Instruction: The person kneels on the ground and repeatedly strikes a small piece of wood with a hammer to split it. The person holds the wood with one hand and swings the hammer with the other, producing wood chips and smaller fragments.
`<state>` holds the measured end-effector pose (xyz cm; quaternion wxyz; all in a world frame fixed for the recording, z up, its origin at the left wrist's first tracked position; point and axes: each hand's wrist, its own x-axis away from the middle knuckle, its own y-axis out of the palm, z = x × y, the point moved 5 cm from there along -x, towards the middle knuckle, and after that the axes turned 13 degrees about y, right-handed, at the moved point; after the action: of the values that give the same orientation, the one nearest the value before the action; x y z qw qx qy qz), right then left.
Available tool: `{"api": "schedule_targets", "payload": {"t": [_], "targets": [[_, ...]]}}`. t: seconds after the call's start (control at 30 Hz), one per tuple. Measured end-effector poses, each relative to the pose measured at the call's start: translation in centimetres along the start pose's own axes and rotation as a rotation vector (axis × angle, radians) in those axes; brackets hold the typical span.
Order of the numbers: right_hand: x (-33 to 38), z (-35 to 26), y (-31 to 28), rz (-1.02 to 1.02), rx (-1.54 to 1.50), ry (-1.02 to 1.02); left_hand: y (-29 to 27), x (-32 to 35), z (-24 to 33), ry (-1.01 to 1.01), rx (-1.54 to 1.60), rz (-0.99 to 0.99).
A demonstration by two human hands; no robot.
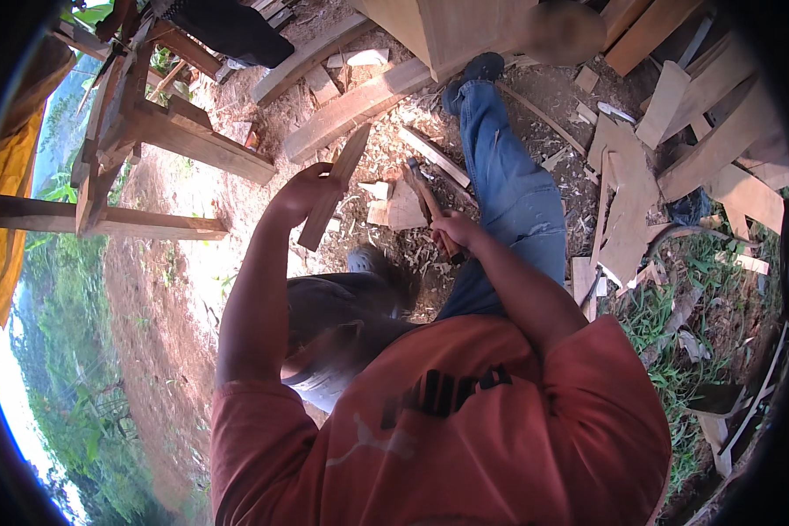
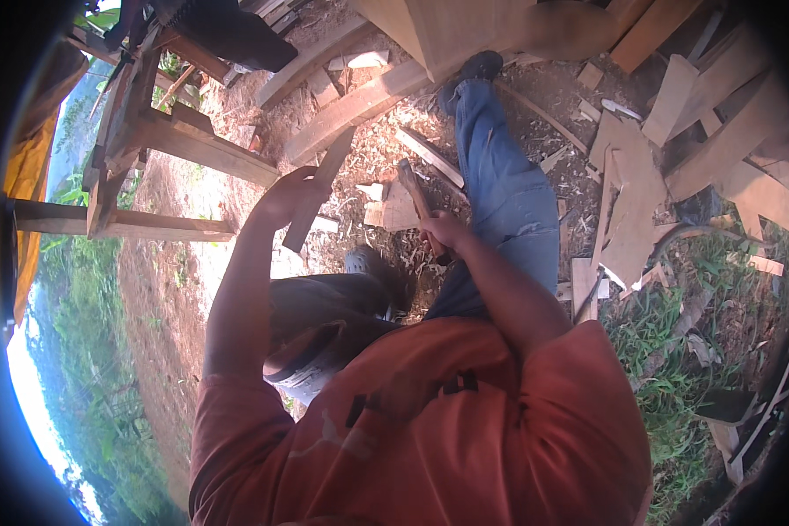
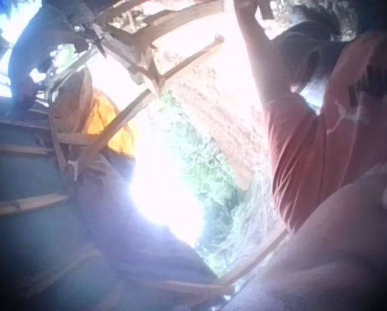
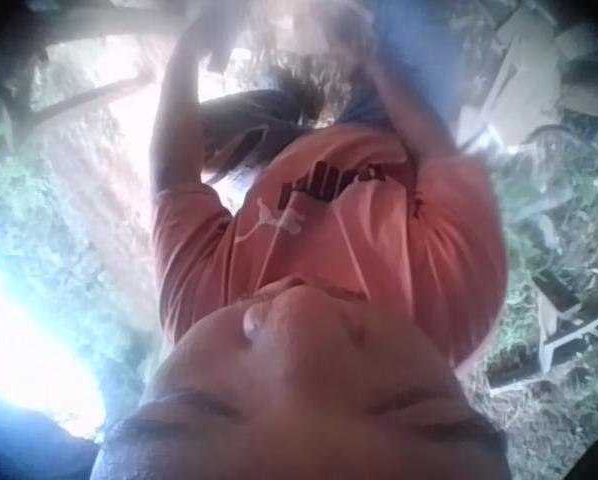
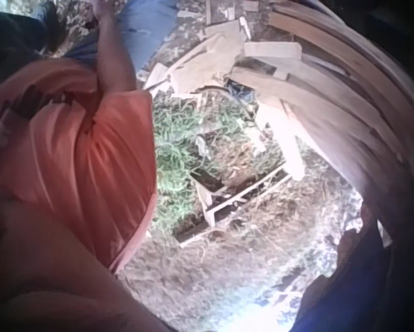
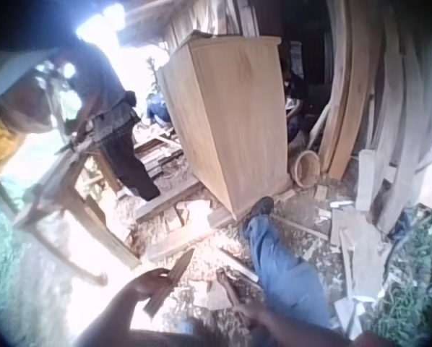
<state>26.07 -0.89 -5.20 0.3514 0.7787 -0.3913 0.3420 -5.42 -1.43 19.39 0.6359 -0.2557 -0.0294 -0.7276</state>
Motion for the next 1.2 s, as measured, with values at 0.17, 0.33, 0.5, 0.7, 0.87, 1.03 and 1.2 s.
{"api": "schedule_targets", "payload": {"t": [0.17,0.33,0.5,0.7,0.87,1.03,1.2], "targets": [[1.3,-0.3,-0.3,0.062,0.085,0.115,1.4,-1.2,-3.3,-0.093,-0.862,-0.326],[1.0,0.5,-0.1,0.094,0.075,0.123,4.4,-1.7,-4.9,-0.213,-1.147,-0.545],[2.1,-0.4,-0.2,0.103,0.124,0.117,4.7,-3.4,-6.6,-0.229,-1.205,-0.676],[1.6,-0.2,-0.1,0.091,0.157,0.136,3.8,-4.4,-7.7,0.029,-1.38,-0.432],[2.0,-0.3,-0.4,0.151,0.159,0.085,3.8,-4.4,-4.5,0.051,-1.209,-0.195],[3.3,-2.2,0.2,0.222,0.229,-0.056,3.9,-4.4,-4.0,-0.022,-1.08,-0.03],[3.9,-2.7,0.6,0.225,0.285,-0.078,3.6,-5.0,-5.8,-0.052,-0.991,0.112]]}}
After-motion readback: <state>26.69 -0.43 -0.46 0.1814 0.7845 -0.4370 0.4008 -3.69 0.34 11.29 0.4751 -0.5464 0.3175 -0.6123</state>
